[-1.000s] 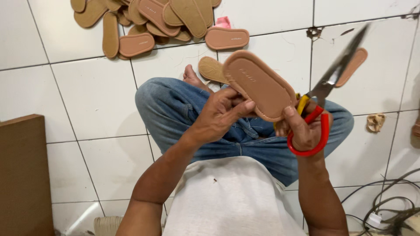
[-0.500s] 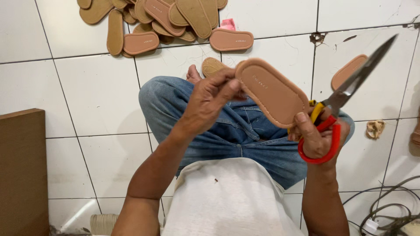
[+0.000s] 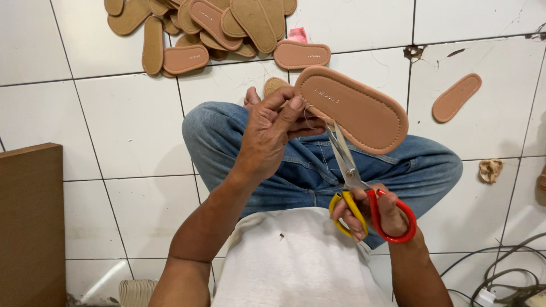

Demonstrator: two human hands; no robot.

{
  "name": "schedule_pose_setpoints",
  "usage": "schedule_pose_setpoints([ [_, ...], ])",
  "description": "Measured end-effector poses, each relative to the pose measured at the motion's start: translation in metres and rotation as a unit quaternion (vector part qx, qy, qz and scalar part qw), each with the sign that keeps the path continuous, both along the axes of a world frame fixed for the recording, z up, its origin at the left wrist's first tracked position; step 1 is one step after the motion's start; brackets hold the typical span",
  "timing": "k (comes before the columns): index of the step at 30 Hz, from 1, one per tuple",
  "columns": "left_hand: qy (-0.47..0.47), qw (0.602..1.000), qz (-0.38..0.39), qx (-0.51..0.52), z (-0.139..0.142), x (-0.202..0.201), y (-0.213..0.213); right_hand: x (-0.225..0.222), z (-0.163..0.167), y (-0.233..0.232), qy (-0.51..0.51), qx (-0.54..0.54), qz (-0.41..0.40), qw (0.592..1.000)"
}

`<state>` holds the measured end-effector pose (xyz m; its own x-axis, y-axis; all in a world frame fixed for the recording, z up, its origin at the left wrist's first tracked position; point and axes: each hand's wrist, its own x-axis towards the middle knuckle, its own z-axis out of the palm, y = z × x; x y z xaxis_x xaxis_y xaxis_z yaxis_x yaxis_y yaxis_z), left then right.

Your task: The person sits on the tiled floor holding stitched slipper insoles and uses scissors to trim loose threads from the edges, placing finished insoles on a pile. The person then moves to a sewing machine table and continues trimming threads from another insole.

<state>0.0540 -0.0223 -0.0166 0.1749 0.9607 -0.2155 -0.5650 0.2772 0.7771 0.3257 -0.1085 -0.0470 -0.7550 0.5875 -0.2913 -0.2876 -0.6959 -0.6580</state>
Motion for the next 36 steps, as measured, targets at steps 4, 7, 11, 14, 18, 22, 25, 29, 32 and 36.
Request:
schedule_pose_setpoints([
  [4, -0.003, 1.0, 0.006, -0.003, 0.002, 0.0, 0.001, 0.0, 0.001, 0.003, 0.005, 0.015, -0.009, 1.0],
  [7, 0.001, 1.0, -0.001, 0.0, 0.003, 0.001, 0.001, 0.003, 0.0, 0.003, 0.016, -0.005, -0.015, 1.0],
  [11, 0.009, 1.0, -0.008, 0.012, 0.002, 0.004, -0.003, 0.008, -0.007, -0.004, 0.0, -0.009, -0.024, 1.0],
  [14, 0.004, 1.0, -0.006, 0.005, 0.0, 0.006, -0.004, 0.009, -0.01, -0.009, -0.039, -0.004, -0.03, 0.999],
  [18, -0.008, 1.0, 0.0, 0.002, -0.004, 0.008, -0.005, 0.008, -0.002, -0.009, -0.177, 0.098, -0.055, 0.978],
  [22, -0.013, 1.0, -0.007, -0.022, -0.008, 0.01, -0.007, 0.002, 0.007, 0.001, -0.117, 0.097, -0.007, 0.988],
  [25, -0.032, 0.999, -0.015, -0.037, -0.009, 0.013, -0.01, -0.002, 0.007, 0.006, -0.067, 0.018, -0.014, 0.997],
  [29, -0.046, 0.999, -0.025, -0.015, -0.01, 0.019, -0.013, 0.003, 0.001, 0.006, -0.006, -0.007, -0.015, 1.0],
  [32, -0.037, 0.999, -0.028, -0.009, -0.01, 0.024, -0.014, 0.011, -0.005, 0.004, 0.005, 0.0, -0.02, 1.0],
  [36, -0.006, 1.0, -0.03, 0.004, -0.009, 0.028, -0.015, 0.016, -0.014, 0.001, 0.015, -0.016, -0.036, 0.999],
])
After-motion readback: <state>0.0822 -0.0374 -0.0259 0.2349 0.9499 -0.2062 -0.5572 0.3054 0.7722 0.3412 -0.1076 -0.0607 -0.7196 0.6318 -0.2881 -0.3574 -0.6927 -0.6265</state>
